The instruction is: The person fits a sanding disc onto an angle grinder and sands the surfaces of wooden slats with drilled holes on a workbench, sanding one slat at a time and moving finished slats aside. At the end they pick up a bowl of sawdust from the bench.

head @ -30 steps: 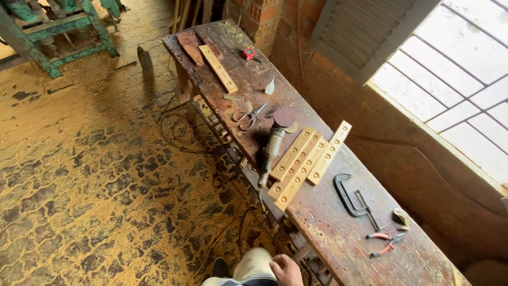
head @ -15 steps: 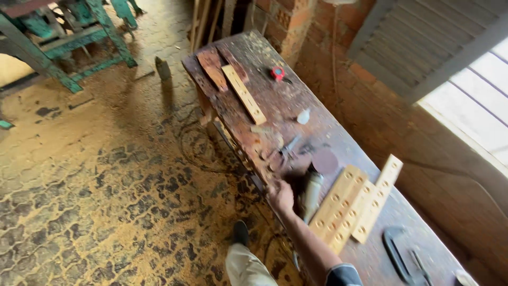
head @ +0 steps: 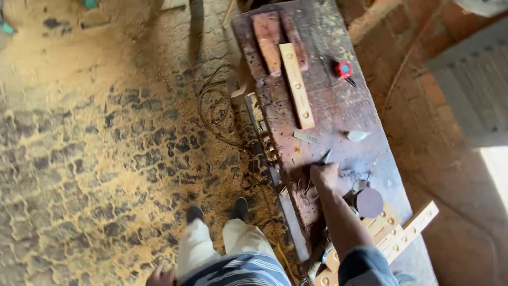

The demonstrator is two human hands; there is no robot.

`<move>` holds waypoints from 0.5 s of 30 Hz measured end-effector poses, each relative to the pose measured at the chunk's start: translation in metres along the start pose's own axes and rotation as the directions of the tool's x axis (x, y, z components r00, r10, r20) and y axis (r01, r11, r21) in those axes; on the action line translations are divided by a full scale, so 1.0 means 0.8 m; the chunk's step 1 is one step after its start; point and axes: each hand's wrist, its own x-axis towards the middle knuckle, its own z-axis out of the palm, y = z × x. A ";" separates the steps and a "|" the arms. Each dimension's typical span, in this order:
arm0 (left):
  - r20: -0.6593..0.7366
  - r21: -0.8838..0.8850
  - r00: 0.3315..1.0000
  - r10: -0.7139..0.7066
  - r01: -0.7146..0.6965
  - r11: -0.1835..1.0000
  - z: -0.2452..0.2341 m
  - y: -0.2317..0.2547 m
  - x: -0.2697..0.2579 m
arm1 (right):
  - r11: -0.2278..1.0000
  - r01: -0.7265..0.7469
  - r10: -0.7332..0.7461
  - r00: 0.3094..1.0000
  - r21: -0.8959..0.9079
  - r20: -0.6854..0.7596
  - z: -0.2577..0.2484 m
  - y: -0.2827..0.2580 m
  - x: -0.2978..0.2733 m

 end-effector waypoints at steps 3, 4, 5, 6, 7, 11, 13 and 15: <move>-0.009 -0.134 0.997 -0.079 0.077 0.988 -0.016 0.218 0.044 | 0.867 -0.054 -0.118 0.944 0.495 0.308 0.064 0.145 0.063; 0.003 -0.146 0.996 -0.094 0.093 0.985 -0.026 0.278 0.046 | 0.878 -0.054 -0.112 0.943 0.475 0.314 0.053 0.124 0.009; 0.205 -0.178 0.976 0.068 -0.031 0.983 -0.036 0.341 0.041 | 0.966 -0.018 -0.042 0.972 0.256 0.230 0.044 0.092 -0.047; 0.391 -0.226 0.889 0.240 -0.160 0.961 -0.055 0.402 0.030 | 1.000 -0.011 0.008 0.993 0.022 0.121 0.033 0.056 -0.115; 0.406 -0.227 0.883 0.234 -0.151 0.962 -0.050 0.426 0.027 | 1.000 -0.023 0.021 0.993 0.010 0.117 0.031 0.026 -0.170; 0.671 -0.457 0.637 0.380 -0.048 0.888 -0.003 0.461 0.052 | 0.873 -0.449 0.283 0.785 0.192 0.551 0.090 -0.015 -0.307; 0.731 -0.438 0.593 0.336 0.031 0.898 0.007 0.451 0.058 | 0.804 -0.495 0.237 0.774 0.328 0.587 0.131 0.007 -0.330; 0.763 -0.234 0.641 -0.079 0.388 0.891 -0.018 0.457 0.072 | 0.915 -0.274 0.051 0.806 0.295 0.590 0.163 0.021 -0.344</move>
